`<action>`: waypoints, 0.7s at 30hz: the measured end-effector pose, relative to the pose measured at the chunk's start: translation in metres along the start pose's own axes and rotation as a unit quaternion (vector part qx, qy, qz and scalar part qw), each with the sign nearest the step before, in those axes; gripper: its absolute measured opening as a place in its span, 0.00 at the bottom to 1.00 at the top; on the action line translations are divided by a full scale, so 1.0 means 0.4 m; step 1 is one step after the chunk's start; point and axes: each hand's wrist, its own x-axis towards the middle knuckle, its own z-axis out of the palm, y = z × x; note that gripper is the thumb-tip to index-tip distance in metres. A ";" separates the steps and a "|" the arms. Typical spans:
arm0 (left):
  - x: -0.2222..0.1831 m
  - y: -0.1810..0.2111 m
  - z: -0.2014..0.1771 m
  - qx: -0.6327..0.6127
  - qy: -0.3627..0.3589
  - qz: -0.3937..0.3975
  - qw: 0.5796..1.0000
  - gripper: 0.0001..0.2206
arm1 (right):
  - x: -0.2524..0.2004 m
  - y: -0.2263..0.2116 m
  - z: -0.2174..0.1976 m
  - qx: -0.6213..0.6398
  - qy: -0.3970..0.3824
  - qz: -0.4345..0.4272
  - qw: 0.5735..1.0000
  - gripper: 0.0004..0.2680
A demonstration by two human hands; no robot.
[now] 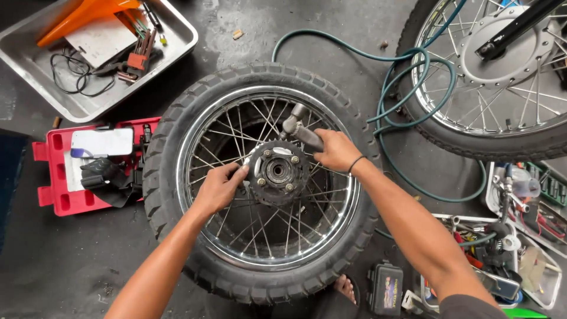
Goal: Removing the sprocket assembly from a motorcycle wheel hub using a screwdriver, hammer, and pliers.
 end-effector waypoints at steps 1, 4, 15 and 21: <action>-0.003 -0.009 0.008 -0.005 -0.002 0.009 1.000 0.23 | -0.022 -0.013 -0.023 0.012 0.029 0.014 0.999 0.18; -0.012 0.007 0.009 -0.017 0.002 0.014 1.000 0.23 | -0.128 -0.083 -0.083 0.081 0.101 0.051 0.990 0.17; 0.065 0.058 -0.061 -0.002 0.040 -0.013 0.999 0.23 | -0.534 -0.395 0.223 0.090 -0.266 -0.018 0.959 0.17; 0.054 -0.008 -0.087 -0.079 0.083 0.051 0.992 0.20 | -0.432 -0.459 0.249 0.158 -0.207 0.017 0.965 0.25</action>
